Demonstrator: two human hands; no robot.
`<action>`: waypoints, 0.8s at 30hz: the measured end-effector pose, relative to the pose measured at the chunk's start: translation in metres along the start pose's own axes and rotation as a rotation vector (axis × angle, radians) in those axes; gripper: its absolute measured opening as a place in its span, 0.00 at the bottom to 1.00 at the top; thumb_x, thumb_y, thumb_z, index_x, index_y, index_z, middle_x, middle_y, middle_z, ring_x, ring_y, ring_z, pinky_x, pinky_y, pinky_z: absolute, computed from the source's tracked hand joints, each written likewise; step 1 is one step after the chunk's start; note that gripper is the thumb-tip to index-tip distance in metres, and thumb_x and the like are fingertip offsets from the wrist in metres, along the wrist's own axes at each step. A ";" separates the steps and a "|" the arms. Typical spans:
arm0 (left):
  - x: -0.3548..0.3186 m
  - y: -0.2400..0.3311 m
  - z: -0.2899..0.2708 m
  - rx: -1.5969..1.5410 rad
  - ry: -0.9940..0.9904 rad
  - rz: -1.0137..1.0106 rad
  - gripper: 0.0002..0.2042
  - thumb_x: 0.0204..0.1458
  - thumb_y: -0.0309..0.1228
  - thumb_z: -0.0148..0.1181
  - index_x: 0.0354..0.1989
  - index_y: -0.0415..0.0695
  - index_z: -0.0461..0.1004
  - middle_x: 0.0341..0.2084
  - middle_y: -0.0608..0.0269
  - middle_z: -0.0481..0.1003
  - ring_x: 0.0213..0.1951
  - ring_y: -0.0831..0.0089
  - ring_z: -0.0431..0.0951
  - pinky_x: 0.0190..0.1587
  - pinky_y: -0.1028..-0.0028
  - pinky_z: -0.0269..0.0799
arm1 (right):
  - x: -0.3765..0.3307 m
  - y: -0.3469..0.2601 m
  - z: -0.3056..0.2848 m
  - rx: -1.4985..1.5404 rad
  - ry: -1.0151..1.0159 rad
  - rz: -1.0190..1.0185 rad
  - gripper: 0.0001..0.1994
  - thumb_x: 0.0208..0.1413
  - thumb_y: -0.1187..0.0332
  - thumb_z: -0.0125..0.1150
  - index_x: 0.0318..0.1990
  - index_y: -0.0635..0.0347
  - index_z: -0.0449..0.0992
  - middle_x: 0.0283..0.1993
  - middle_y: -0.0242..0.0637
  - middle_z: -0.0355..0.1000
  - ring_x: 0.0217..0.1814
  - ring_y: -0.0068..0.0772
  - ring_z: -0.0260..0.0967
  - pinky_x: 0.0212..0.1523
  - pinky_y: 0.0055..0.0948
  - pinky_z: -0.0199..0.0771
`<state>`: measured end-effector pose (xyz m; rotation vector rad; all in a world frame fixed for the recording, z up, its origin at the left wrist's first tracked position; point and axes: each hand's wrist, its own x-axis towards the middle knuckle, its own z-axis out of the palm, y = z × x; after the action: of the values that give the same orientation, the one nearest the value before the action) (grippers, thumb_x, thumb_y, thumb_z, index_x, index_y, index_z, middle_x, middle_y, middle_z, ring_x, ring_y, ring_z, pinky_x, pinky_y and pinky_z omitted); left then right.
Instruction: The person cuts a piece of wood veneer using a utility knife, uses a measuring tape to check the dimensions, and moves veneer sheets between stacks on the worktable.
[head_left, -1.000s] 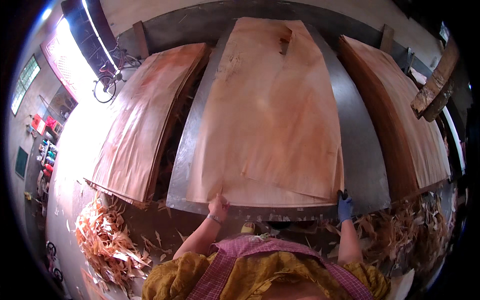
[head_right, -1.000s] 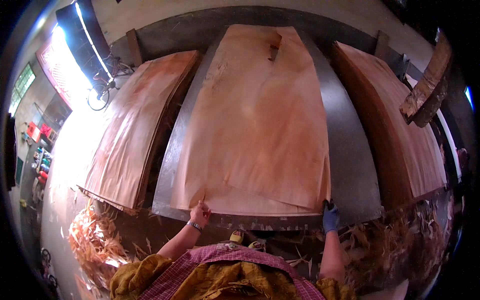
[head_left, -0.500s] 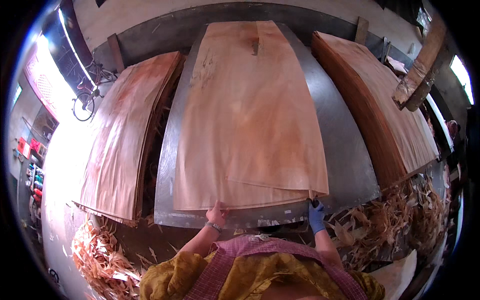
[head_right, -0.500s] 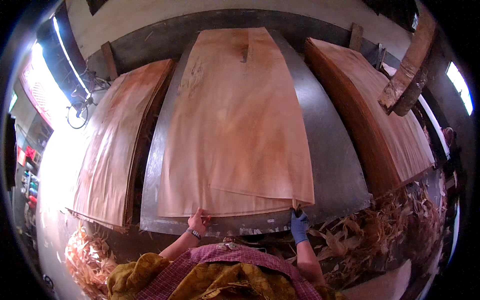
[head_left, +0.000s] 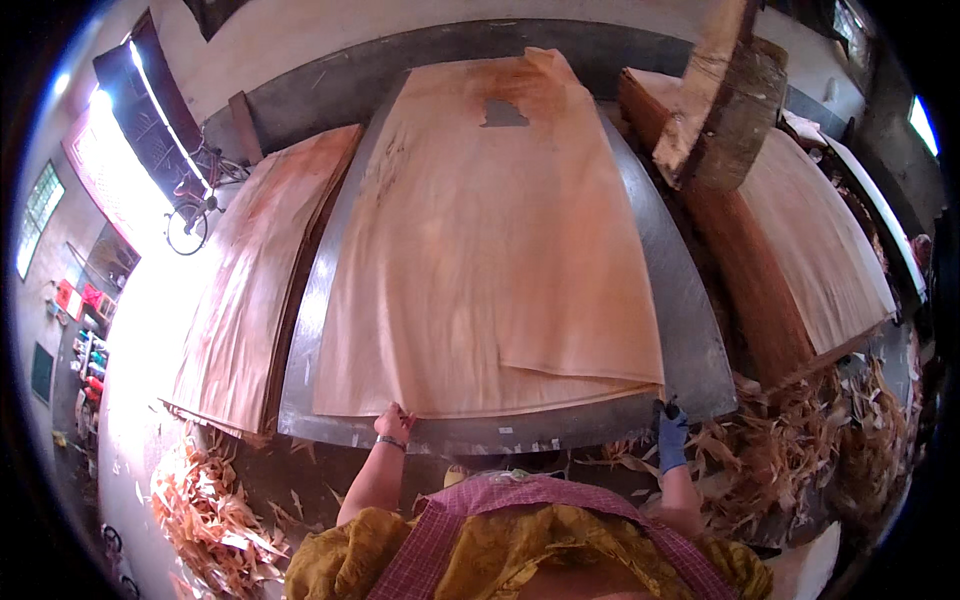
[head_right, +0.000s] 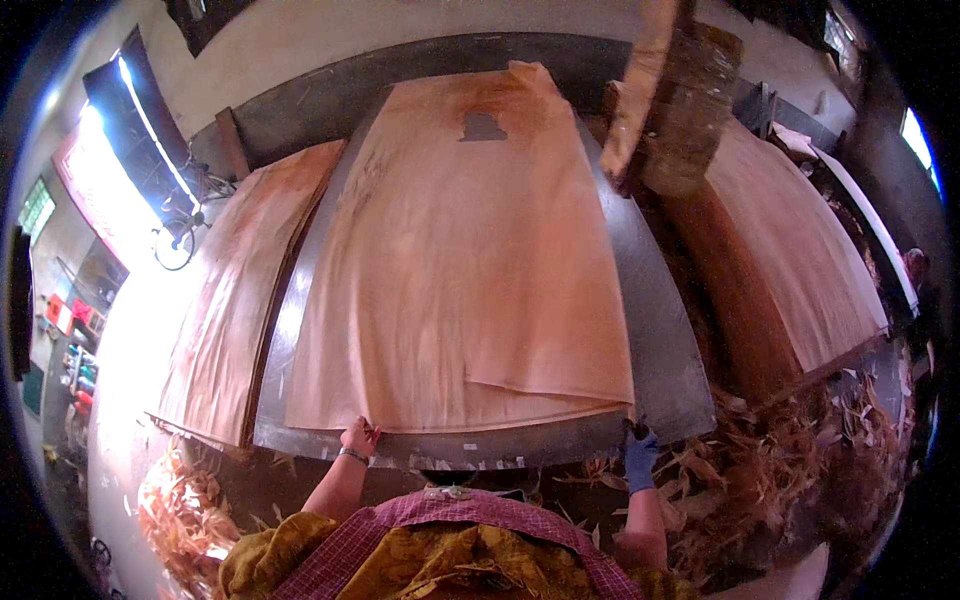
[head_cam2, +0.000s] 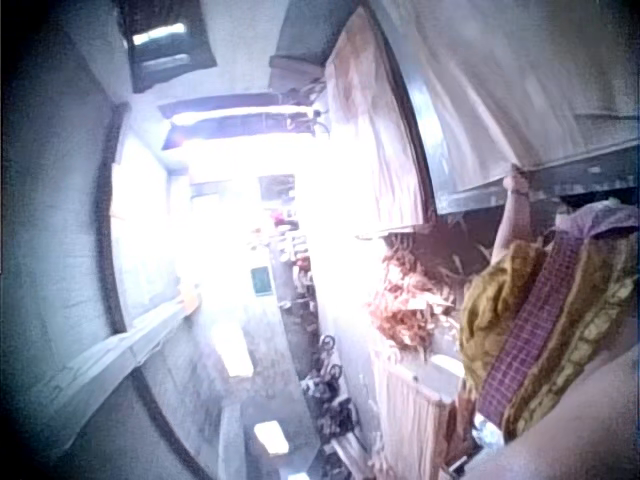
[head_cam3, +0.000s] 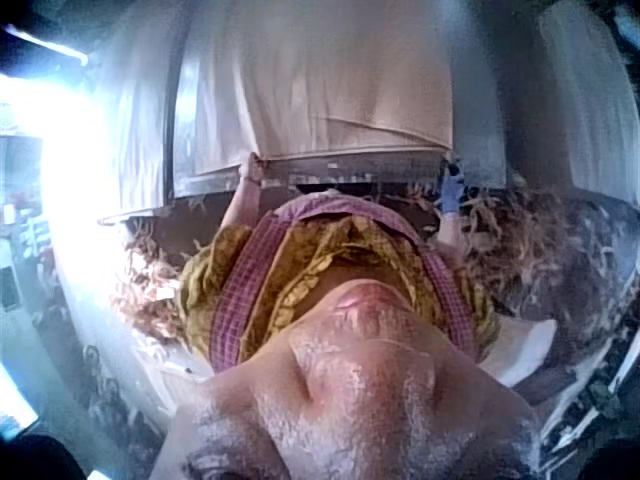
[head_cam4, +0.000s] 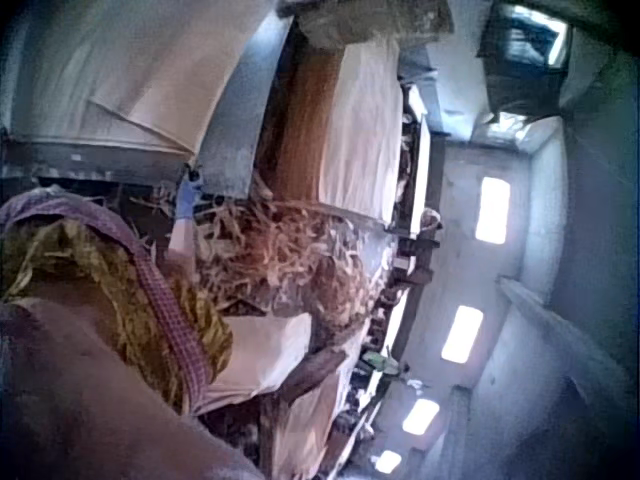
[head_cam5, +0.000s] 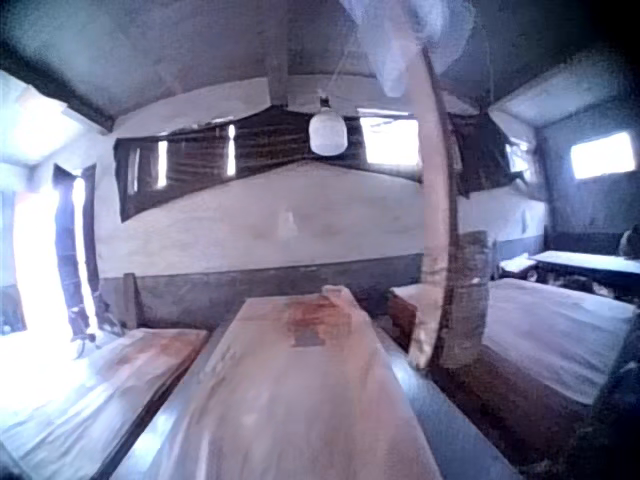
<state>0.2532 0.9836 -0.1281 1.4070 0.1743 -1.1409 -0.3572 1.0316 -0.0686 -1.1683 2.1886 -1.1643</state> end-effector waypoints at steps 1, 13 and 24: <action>-0.009 -0.006 0.011 0.011 0.026 0.000 0.07 0.55 0.29 0.59 0.31 0.41 0.68 0.23 0.62 0.69 0.21 0.68 0.71 0.27 0.61 0.80 | 0.007 0.019 -0.011 -0.103 0.112 -0.099 0.17 0.55 0.59 0.64 0.44 0.64 0.77 0.36 0.35 0.77 0.33 0.37 0.73 0.37 0.36 0.71; -0.016 -0.033 0.087 0.036 0.073 0.092 0.12 0.57 0.29 0.56 0.25 0.41 0.62 0.13 0.61 0.63 0.12 0.65 0.67 0.13 0.64 0.68 | 0.163 0.050 -0.075 -0.323 0.037 -0.022 0.22 0.59 0.50 0.55 0.44 0.64 0.76 0.38 0.50 0.75 0.38 0.48 0.72 0.41 0.42 0.69; -0.070 -0.054 0.060 0.154 0.093 -0.003 0.17 0.48 0.43 0.69 0.36 0.46 0.72 0.21 0.65 0.71 0.19 0.73 0.68 0.18 0.78 0.70 | 0.165 0.084 -0.123 -0.316 0.143 0.053 0.24 0.53 0.50 0.63 0.48 0.62 0.75 0.43 0.49 0.76 0.45 0.52 0.74 0.44 0.42 0.72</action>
<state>0.1501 0.9830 -0.1008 1.5978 0.1577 -1.1109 -0.5738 0.9814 -0.0605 -1.1694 2.5675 -0.9278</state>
